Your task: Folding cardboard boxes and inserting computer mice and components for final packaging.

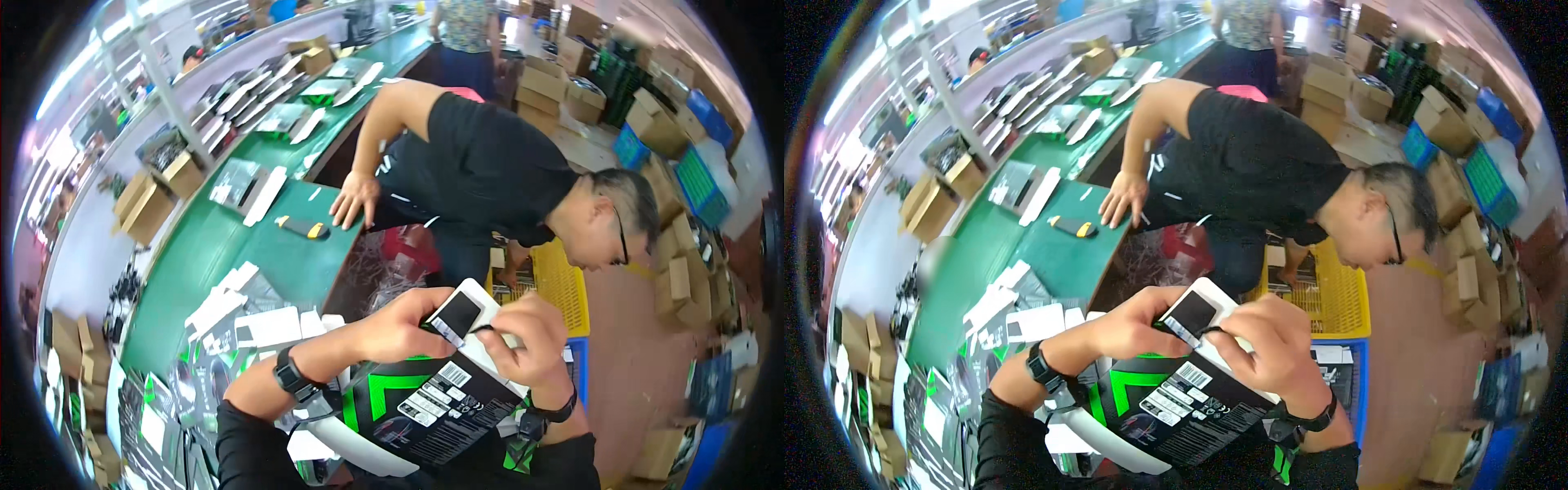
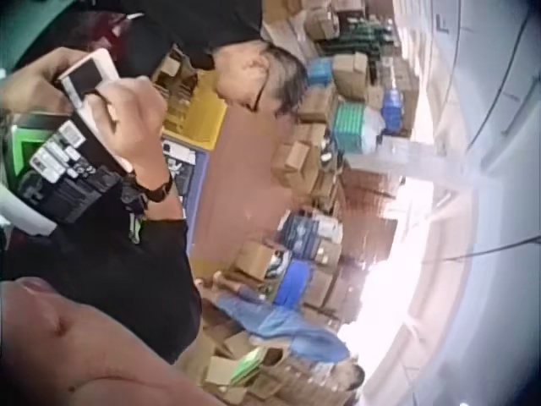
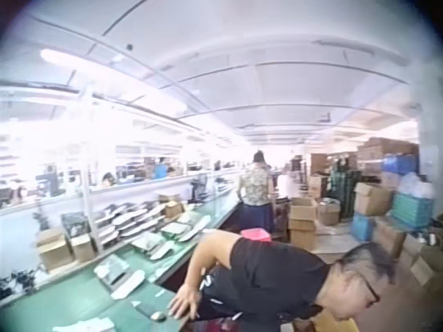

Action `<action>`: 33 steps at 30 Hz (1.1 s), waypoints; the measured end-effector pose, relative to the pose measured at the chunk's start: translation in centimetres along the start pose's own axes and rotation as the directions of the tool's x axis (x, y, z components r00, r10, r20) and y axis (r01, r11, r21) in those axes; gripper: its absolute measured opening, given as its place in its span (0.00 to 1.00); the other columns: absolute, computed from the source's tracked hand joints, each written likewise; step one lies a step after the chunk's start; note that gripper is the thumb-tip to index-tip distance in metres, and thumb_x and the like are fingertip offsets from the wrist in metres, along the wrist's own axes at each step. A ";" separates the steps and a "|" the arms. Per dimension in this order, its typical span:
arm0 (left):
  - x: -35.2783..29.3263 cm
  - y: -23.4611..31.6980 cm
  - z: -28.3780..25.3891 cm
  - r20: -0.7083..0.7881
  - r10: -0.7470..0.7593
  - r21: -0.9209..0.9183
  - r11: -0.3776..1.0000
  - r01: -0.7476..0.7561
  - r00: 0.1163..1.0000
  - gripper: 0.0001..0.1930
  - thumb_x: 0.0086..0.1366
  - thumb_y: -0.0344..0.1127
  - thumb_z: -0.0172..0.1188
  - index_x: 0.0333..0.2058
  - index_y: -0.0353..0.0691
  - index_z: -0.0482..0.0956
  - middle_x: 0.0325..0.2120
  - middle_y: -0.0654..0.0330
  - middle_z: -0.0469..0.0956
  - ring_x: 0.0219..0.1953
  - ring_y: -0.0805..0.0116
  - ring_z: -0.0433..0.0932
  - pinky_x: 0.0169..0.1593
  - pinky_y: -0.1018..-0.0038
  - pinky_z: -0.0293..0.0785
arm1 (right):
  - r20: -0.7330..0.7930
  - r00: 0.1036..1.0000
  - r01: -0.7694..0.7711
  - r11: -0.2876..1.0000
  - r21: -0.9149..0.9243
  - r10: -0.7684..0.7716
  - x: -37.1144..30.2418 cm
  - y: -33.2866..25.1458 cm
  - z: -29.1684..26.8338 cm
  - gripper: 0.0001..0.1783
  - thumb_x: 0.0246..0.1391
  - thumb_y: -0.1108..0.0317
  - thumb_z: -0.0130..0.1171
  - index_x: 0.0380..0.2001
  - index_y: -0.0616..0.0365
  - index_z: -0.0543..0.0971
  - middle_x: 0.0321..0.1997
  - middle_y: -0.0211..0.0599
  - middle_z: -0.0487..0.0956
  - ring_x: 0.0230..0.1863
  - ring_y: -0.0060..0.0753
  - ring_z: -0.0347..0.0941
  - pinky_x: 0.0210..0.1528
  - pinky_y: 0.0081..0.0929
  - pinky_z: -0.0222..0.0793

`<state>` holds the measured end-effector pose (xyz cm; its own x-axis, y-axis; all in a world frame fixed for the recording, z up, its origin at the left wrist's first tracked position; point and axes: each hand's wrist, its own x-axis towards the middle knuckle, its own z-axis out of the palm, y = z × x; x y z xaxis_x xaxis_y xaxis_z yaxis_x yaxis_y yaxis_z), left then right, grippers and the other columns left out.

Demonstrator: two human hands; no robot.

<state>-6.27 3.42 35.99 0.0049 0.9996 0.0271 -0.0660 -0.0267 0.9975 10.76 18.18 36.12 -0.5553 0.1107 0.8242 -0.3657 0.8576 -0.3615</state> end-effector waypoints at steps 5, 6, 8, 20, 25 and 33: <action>-0.6 -2.4 0.8 -0.111 -0.013 -0.149 0.989 -0.004 0.994 0.22 0.51 0.23 0.63 0.48 0.33 0.76 0.37 0.65 0.79 0.41 0.77 0.75 0.46 0.77 0.71 | 0.147 0.984 0.111 0.992 -0.061 -0.102 1.0 -0.4 0.0 0.12 0.41 0.73 0.74 0.29 0.55 0.79 0.27 0.32 0.77 0.22 0.35 0.74 0.22 0.29 0.67; -0.6 -2.9 0.9 -0.127 -0.027 -0.157 0.988 0.006 0.991 0.20 0.51 0.22 0.63 0.45 0.34 0.76 0.36 0.65 0.78 0.40 0.78 0.75 0.45 0.77 0.71 | 0.155 0.984 0.105 0.991 -0.082 -0.092 0.9 -0.2 0.3 0.12 0.41 0.73 0.74 0.29 0.55 0.79 0.27 0.32 0.77 0.22 0.35 0.74 0.23 0.30 0.67; -0.4 -2.9 1.1 -0.150 -0.042 -0.167 0.986 0.016 0.988 0.16 0.50 0.22 0.64 0.40 0.36 0.75 0.33 0.66 0.76 0.37 0.79 0.73 0.41 0.78 0.70 | 0.195 0.979 0.086 0.990 -0.107 -0.064 1.1 0.3 0.5 0.12 0.41 0.73 0.74 0.29 0.55 0.79 0.27 0.32 0.77 0.23 0.36 0.74 0.24 0.30 0.68; 0.6 -4.5 1.3 -0.115 0.025 -0.091 0.995 -0.036 0.993 0.16 0.50 0.22 0.64 0.39 0.36 0.74 0.31 0.67 0.75 0.35 0.80 0.72 0.39 0.78 0.70 | 0.352 0.929 0.147 0.987 -0.073 -0.112 0.3 2.4 0.3 0.17 0.36 0.67 0.76 0.26 0.52 0.76 0.24 0.30 0.74 0.22 0.35 0.72 0.22 0.30 0.67; 0.4 -4.0 1.7 -0.083 0.007 -0.080 0.997 -0.014 0.997 0.18 0.52 0.23 0.64 0.43 0.35 0.74 0.36 0.64 0.77 0.40 0.78 0.73 0.46 0.76 0.71 | 0.370 0.920 0.154 0.987 -0.035 -0.130 0.5 1.8 -0.2 0.16 0.36 0.67 0.75 0.26 0.52 0.76 0.23 0.29 0.73 0.22 0.34 0.72 0.21 0.29 0.67; 0.0 -4.3 1.5 -0.073 0.067 -0.031 0.997 -0.070 0.995 0.21 0.54 0.24 0.65 0.47 0.37 0.71 0.39 0.65 0.75 0.44 0.77 0.71 0.48 0.76 0.70 | 0.399 0.908 0.168 0.984 -0.065 -0.128 0.7 0.2 -0.7 0.11 0.39 0.70 0.73 0.24 0.52 0.77 0.25 0.27 0.75 0.22 0.33 0.72 0.22 0.28 0.66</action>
<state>-4.50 3.56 31.77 -0.0722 0.9934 0.0894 -0.0968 -0.0962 0.9906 10.82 18.82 36.88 -0.7553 -0.2101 0.6208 -0.4044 0.8948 -0.1891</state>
